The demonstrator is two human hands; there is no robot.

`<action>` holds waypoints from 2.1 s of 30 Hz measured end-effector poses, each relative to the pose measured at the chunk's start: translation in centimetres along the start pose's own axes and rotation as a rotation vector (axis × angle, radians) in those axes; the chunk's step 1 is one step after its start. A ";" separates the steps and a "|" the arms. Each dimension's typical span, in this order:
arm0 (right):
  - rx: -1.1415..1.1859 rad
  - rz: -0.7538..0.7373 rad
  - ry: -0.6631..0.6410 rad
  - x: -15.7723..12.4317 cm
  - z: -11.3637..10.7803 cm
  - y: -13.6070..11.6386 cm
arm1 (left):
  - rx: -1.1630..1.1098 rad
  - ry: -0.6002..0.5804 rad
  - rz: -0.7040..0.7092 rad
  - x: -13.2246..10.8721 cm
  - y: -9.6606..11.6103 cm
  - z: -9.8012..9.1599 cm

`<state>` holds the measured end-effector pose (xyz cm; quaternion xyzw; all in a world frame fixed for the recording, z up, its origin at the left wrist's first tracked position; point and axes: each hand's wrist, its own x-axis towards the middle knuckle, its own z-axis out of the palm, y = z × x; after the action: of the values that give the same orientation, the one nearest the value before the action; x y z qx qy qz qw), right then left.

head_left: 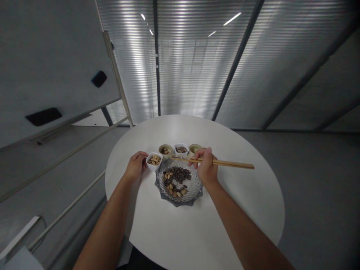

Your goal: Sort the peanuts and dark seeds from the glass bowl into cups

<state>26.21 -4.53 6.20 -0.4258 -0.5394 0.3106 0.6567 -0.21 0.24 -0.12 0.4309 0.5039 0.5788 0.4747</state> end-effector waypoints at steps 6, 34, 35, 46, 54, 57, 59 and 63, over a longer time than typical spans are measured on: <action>-0.131 -0.120 -0.174 0.4 1.1 0.8 | -0.006 -0.009 -0.002 0.1 0.0 -0.2; 0.092 0.203 -0.350 -0.5 -2.3 -0.4 | -0.011 0.003 0.006 0.1 -0.3 0.3; 0.089 0.203 -0.351 -0.5 -2.3 -0.3 | -0.011 0.003 0.006 0.1 -0.3 0.3; -0.028 0.175 -0.460 -1.2 -2.0 1.1 | 0.020 0.003 -0.008 0.1 0.0 0.2; -0.128 0.129 -0.452 -1.3 -2.0 1.5 | 0.010 0.005 0.001 0.1 0.0 0.3; -0.180 0.101 -0.426 -1.4 -2.0 1.4 | 0.009 0.005 0.004 0.1 0.0 0.3; -0.208 0.072 -0.415 -1.4 -2.0 1.2 | 0.012 0.007 0.005 0.1 0.0 0.3; -0.282 -0.016 -0.404 -1.5 -1.9 0.6 | 0.019 0.012 0.007 0.1 0.0 0.3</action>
<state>27.77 -6.02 4.91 -0.4381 -0.7011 0.3058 0.4723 0.09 0.40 -0.12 0.4337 0.5104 0.5784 0.4656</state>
